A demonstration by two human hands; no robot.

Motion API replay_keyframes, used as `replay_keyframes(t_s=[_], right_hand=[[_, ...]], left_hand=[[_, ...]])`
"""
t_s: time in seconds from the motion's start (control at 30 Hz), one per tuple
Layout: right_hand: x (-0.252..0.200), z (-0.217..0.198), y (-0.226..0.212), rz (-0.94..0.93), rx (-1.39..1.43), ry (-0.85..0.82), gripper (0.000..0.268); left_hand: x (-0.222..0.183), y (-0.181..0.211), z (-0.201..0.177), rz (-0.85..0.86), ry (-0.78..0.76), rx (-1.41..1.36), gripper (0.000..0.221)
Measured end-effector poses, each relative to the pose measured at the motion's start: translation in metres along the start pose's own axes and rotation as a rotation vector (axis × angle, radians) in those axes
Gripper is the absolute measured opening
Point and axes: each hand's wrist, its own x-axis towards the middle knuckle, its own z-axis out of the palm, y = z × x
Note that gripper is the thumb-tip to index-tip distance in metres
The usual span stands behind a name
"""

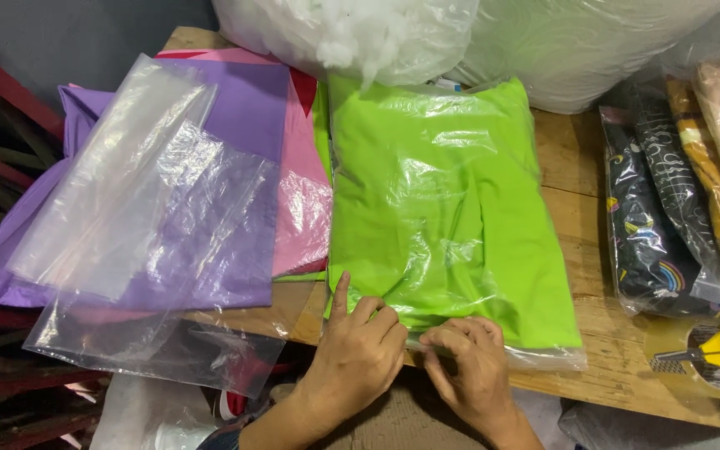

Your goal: The person closes the seal of a plastic bag containing green fabric, presses on the bag to remove air, and then folds a purple fabric item by hand.

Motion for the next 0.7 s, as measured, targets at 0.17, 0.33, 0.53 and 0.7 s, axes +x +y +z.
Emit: replay_keyframes(t_s=[0.17,0.33,0.53,0.7], right_hand=[[0.002,0.003,-0.001,-0.014,0.006,0.030,0.024],[0.000,0.005,-0.001,0.003,0.020,0.031,0.025],[0.003,0.006,-0.004,-0.017,0.027,0.031,0.026],[0.002,0.009,-0.004,-0.020,0.025,0.056,0.027]], left_hand=[[0.000,0.000,-0.001,0.001,0.027,-0.053,0.025],[-0.002,-0.001,0.001,0.031,0.047,-0.056,0.025],[-0.002,-0.001,-0.005,0.009,0.027,-0.058,0.020],[-0.007,-0.002,-0.009,-0.019,-0.022,-0.002,0.021]])
